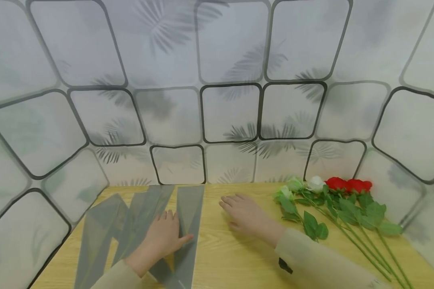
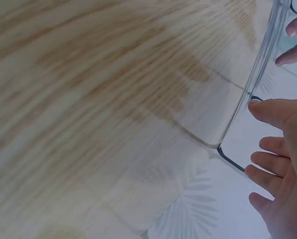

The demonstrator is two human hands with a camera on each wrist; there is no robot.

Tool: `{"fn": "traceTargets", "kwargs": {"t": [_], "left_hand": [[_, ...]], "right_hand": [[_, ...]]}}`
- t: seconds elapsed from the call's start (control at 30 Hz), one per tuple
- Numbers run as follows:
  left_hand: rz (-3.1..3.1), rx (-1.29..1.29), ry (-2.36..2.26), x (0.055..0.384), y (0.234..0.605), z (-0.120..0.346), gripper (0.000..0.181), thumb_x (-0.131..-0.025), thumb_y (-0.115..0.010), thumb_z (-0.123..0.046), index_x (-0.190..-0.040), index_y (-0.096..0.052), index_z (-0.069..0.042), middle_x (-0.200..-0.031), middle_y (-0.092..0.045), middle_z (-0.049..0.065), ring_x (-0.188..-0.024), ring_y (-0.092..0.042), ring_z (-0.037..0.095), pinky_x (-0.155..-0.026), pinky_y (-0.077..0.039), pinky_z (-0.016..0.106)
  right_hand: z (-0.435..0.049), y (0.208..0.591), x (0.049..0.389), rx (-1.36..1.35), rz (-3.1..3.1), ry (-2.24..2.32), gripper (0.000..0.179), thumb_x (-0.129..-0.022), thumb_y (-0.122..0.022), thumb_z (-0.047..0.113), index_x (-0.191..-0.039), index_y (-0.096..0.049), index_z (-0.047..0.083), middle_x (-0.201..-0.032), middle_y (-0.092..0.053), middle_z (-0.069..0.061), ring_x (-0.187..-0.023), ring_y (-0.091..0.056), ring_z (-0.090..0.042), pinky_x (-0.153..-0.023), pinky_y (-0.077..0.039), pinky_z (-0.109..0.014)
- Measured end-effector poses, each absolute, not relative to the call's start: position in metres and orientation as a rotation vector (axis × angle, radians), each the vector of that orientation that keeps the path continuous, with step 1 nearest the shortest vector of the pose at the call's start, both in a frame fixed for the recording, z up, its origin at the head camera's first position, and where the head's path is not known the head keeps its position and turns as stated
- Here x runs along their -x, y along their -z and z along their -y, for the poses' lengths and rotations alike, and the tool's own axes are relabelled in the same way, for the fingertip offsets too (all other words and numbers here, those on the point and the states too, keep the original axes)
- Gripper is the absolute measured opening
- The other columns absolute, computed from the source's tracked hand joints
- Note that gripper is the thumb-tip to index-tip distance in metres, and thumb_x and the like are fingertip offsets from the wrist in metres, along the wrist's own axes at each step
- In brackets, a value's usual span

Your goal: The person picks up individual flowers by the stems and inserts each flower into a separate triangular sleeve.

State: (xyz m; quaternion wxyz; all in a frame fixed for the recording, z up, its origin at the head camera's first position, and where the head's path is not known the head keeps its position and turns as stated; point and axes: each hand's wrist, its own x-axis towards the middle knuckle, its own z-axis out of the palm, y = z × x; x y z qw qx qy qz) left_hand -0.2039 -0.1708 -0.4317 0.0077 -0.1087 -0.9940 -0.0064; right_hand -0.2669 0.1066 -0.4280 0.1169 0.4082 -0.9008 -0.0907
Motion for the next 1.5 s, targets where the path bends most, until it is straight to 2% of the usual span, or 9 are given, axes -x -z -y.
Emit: {"fn": "traceTargets", "kwargs": {"t": [0.17,0.4,0.57,0.7,0.83,0.97,1.13,1.37,1.5], "left_hand": [[3.107,0.31,0.018,0.205,0.433,0.162,0.097,-0.092,-0.074,-0.063,-0.139,-0.055,0.02,-0.144,-0.054,0.044,-0.139,-0.052,0.058,-0.121,-0.042,0.064],[3.127,0.279,0.004,0.207,0.434,0.152,0.096,-0.091,-0.076,-0.062,-0.137,-0.057,0.02,-0.138,-0.062,0.039,-0.134,-0.058,0.053,-0.12,-0.044,0.061],[3.123,0.279,-0.126,0.208,0.437,0.149,0.089,-0.089,-0.076,-0.065,-0.124,-0.066,0.016,-0.12,-0.071,0.033,-0.115,-0.068,0.046,-0.105,-0.056,0.056],[3.129,0.276,-0.143,0.207,0.436,0.147,0.081,-0.089,-0.077,-0.064,-0.112,-0.071,0.014,-0.108,-0.073,0.028,-0.105,-0.07,0.043,-0.097,-0.059,0.055],[3.131,0.307,-0.114,0.207,0.434,0.148,0.077,-0.087,-0.08,-0.061,-0.11,-0.073,0.012,-0.113,-0.074,0.028,-0.111,-0.07,0.044,-0.099,-0.059,0.054],[3.145,0.343,-0.037,0.207,0.432,0.148,0.068,-0.085,-0.085,-0.055,-0.108,-0.075,0.008,-0.125,-0.073,0.029,-0.122,-0.069,0.045,-0.101,-0.059,0.055],[3.193,0.386,0.031,0.208,0.43,0.141,0.058,-0.085,-0.09,-0.041,-0.117,-0.074,0.005,-0.138,-0.068,0.028,-0.127,-0.068,0.045,-0.106,-0.057,0.055],[3.171,0.459,-0.021,0.207,0.43,0.137,0.045,-0.089,-0.086,-0.027,-0.12,-0.073,0.003,-0.137,-0.069,0.024,-0.121,-0.071,0.043,-0.102,-0.06,0.052],[3.128,0.52,0.041,0.208,0.432,0.14,0.026,-0.097,-0.078,-0.019,-0.114,-0.075,0.0,-0.129,-0.074,0.019,-0.114,-0.074,0.038,-0.098,-0.061,0.05]], "right_hand": [[-0.093,0.432,0.269,-1.234,2.662,0.242,0.063,-0.101,-0.073,0.035,-0.155,-0.054,0.008,-0.158,-0.057,-0.01,-0.146,-0.055,-0.028,-0.127,-0.039,-0.047],[-0.073,0.437,0.272,-1.295,2.651,0.292,0.055,-0.104,-0.067,0.032,-0.153,-0.056,0.012,-0.158,-0.058,-0.006,-0.146,-0.056,-0.024,-0.127,-0.04,-0.043],[-0.059,0.437,0.273,-1.368,2.645,0.332,0.053,-0.105,-0.064,0.028,-0.155,-0.054,0.012,-0.159,-0.057,-0.005,-0.146,-0.056,-0.023,-0.127,-0.04,-0.04],[-0.051,0.436,0.272,-1.416,2.604,0.369,0.054,-0.104,-0.065,0.03,-0.154,-0.054,0.012,-0.158,-0.057,-0.004,-0.145,-0.057,-0.021,-0.126,-0.042,-0.038],[-0.049,0.436,0.271,-1.419,2.596,0.344,0.055,-0.104,-0.067,0.032,-0.153,-0.055,0.012,-0.158,-0.058,-0.003,-0.145,-0.057,-0.021,-0.125,-0.043,-0.038],[-0.051,0.436,0.271,-1.398,2.626,0.313,0.058,-0.102,-0.07,0.033,-0.153,-0.055,0.011,-0.158,-0.057,-0.004,-0.145,-0.057,-0.021,-0.126,-0.042,-0.039],[-0.056,0.437,0.272,-1.404,2.663,0.252,0.057,-0.101,-0.072,0.033,-0.151,-0.057,0.01,-0.157,-0.059,-0.005,-0.144,-0.058,-0.024,-0.124,-0.044,-0.04],[-0.063,0.439,0.275,-1.394,2.683,0.247,0.054,-0.102,-0.073,0.033,-0.148,-0.061,0.009,-0.153,-0.063,-0.005,-0.142,-0.06,-0.023,-0.124,-0.045,-0.038],[-0.067,0.441,0.278,-1.398,2.65,0.271,0.052,-0.101,-0.075,0.033,-0.145,-0.064,0.009,-0.15,-0.065,-0.005,-0.138,-0.063,-0.022,-0.121,-0.047,-0.037]]}}
